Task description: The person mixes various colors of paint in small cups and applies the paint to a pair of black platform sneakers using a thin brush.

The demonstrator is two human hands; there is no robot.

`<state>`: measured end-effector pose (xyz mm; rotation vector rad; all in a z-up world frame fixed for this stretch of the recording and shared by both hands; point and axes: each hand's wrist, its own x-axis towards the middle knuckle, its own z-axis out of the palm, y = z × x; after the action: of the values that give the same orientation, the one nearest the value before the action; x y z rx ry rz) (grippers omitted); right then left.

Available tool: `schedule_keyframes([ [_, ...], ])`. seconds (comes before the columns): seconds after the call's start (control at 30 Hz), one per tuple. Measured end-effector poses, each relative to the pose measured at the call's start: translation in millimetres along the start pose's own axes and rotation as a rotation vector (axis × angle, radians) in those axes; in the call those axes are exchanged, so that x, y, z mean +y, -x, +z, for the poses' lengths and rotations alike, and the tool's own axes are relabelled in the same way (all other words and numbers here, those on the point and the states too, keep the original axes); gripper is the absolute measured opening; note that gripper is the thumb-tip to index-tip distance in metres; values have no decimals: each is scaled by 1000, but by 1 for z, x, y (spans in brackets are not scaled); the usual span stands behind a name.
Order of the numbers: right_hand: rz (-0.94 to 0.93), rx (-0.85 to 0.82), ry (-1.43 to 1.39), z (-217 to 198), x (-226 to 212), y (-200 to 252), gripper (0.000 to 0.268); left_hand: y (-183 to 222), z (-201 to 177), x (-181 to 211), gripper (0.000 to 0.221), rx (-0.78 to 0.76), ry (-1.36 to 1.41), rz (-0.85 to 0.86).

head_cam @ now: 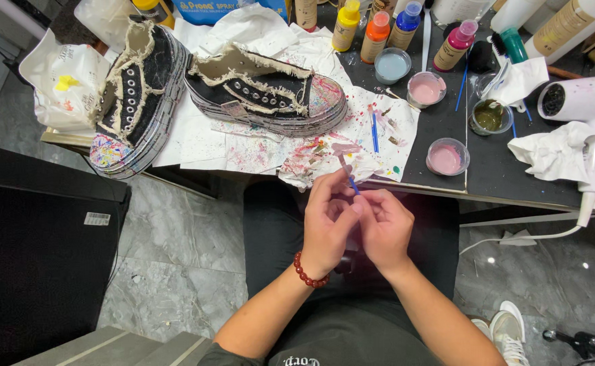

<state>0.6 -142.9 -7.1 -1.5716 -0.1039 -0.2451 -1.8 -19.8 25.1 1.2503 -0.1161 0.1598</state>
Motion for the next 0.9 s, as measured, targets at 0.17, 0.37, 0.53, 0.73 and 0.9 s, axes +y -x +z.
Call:
schedule_keyframes([
  [0.17, 22, 19, 102, -2, 1, -15, 12, -8, 1, 1, 60, -2, -38, 22],
  [0.37, 11, 39, 174, 10, 1, -32, 13, -18, -6, 4, 64, 2, -180, 66],
  [0.53, 150, 50, 53, 11, 2, -40, 13, -5, -7, 8, 46, 38, -304, 177],
  [0.73, 183, 43, 22, -3, 1, -28, 14, -8, -31, 16, 40, 206, -162, 101],
  [0.9, 267, 60, -124, -27, 0, -18, 14, -74, -98, 75, 25, 281, -569, 448],
])
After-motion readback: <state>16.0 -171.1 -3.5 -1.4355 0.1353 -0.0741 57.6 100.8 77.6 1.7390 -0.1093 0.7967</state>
